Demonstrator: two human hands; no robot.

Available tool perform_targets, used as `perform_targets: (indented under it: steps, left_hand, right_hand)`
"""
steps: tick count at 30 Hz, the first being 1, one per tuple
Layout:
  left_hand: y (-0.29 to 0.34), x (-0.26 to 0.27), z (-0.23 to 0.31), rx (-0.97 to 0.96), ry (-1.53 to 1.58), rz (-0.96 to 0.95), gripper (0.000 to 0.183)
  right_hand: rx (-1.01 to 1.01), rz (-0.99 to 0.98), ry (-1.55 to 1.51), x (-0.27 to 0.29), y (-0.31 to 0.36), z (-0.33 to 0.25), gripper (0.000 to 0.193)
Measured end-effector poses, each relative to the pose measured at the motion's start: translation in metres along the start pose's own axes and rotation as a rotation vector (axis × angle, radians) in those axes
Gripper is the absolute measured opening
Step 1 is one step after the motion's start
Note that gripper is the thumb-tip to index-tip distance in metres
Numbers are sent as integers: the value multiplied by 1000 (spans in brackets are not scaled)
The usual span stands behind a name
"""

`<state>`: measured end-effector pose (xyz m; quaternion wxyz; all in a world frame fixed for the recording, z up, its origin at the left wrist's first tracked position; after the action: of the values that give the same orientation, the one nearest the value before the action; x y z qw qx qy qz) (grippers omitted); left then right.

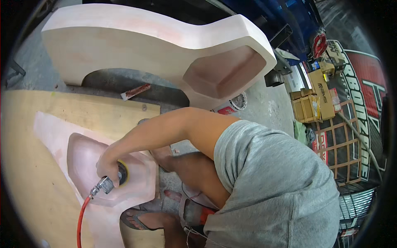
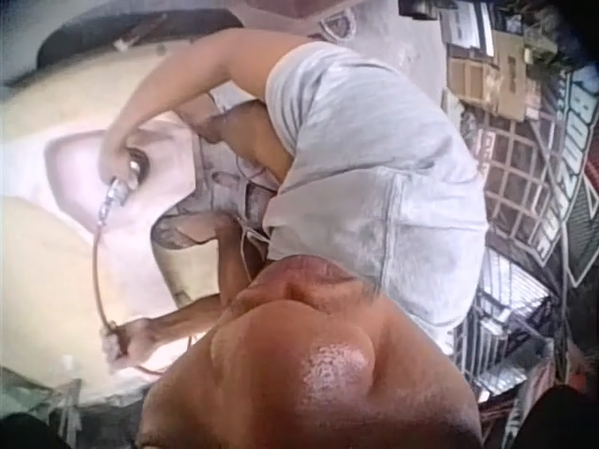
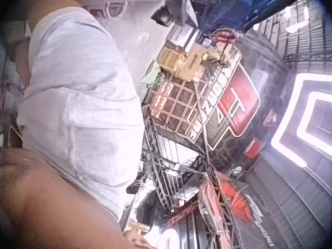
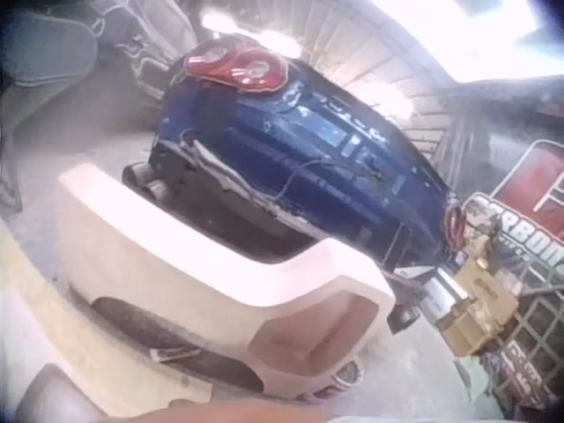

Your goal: Sanding a car body part using a pneumatic orbital sander in a workshop.

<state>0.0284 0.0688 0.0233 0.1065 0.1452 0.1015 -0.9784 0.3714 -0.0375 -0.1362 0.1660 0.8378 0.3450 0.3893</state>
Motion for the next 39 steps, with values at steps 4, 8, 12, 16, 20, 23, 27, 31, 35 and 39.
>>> perform_targets:
  steps: [4, 8, 12, 16, 20, 23, 27, 31, 35, 39]
  left_hand:
    - [16, -34, 15, 104, 146, -270, 43]
    - [32, -29, 32, 50, 74, -104, 50]
    - [50, -42, 34, 147, 142, -205, 57]
    - [53, -57, 45, 82, 59, -370, 59]
    - [48, -29, 41, 113, 265, -191, 57]
    - [77, 12, -5, 310, 188, 192, 38]
    - [78, -36, -29, 199, 176, -140, 48]
    - [50, -71, -8, 243, 261, -120, 57]
    - [48, -76, 26, 250, 217, -180, 60]
    - [42, -65, 60, 190, 287, -202, 62]
  right_hand:
    - [79, 6, -136, 2, 2, 8, 57]
    - [190, 123, -63, 30, 9, 19, 46]
    - [111, 120, 141, 63, 0, 24, 49]
    - [120, -24, 144, 71, 4, 7, 51]
    - [108, 83, 21, 60, 20, 6, 48]
    - [135, 99, -131, 43, 34, 3, 53]
    - [181, 114, 40, 52, 37, 18, 61]
    - [142, 156, -34, 71, 22, 38, 68]
    - [198, 274, -32, 72, 27, 42, 68]
    - [217, 176, -48, 77, 32, 26, 64]
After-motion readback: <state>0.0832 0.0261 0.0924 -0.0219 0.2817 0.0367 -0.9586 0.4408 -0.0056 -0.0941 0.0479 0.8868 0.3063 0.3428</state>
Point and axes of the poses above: each hand's wrist, its own y-axis away from the middle knuckle, its own x-axis out of the back of the hand, z = x × y, the point moved 5 cm from there along -y, towards the middle knuckle, and after that the axes turned 8 degrees about z, right-handed, at the moved point
